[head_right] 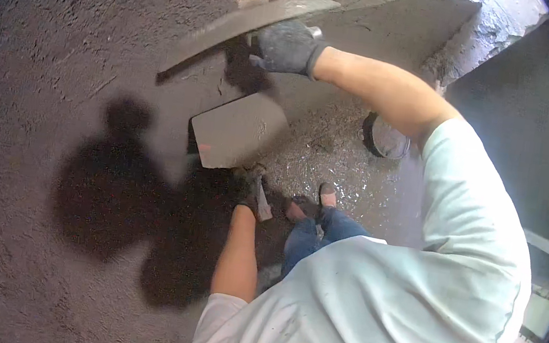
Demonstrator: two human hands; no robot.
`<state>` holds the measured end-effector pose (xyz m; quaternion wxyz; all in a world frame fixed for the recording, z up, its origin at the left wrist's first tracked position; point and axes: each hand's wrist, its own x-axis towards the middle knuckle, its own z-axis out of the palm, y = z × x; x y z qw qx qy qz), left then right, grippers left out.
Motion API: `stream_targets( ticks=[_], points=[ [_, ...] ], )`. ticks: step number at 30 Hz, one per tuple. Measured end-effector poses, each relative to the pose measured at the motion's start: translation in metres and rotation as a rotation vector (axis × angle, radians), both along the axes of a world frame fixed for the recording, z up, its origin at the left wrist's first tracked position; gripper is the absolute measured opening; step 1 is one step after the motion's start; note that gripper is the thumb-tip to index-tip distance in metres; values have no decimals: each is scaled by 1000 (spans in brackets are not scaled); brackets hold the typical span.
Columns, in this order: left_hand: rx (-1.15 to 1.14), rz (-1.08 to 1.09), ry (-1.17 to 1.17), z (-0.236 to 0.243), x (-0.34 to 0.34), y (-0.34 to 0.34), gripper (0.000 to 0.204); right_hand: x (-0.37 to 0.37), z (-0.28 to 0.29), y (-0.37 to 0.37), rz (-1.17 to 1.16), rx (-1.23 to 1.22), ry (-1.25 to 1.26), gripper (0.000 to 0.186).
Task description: The recorder is applying a layer of plaster to a concrete wall using a trowel and a hawk.
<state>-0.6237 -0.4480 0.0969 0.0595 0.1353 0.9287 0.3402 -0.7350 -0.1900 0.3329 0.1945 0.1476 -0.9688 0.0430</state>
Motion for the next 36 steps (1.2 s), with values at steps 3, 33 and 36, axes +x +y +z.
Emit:
stream_targets(
  ticks=[3,33,36],
  points=[
    [286,182,-907,43,-6,27,37,2,-58,10,-23,-55,8,37],
    [625,423,-414,-75,23,29,33,138,-143,-51,42,-386,-796,36],
    [815,580,-1073,-116,44,59,32,181,-159,3,-56,-602,-853,34]
  ],
)
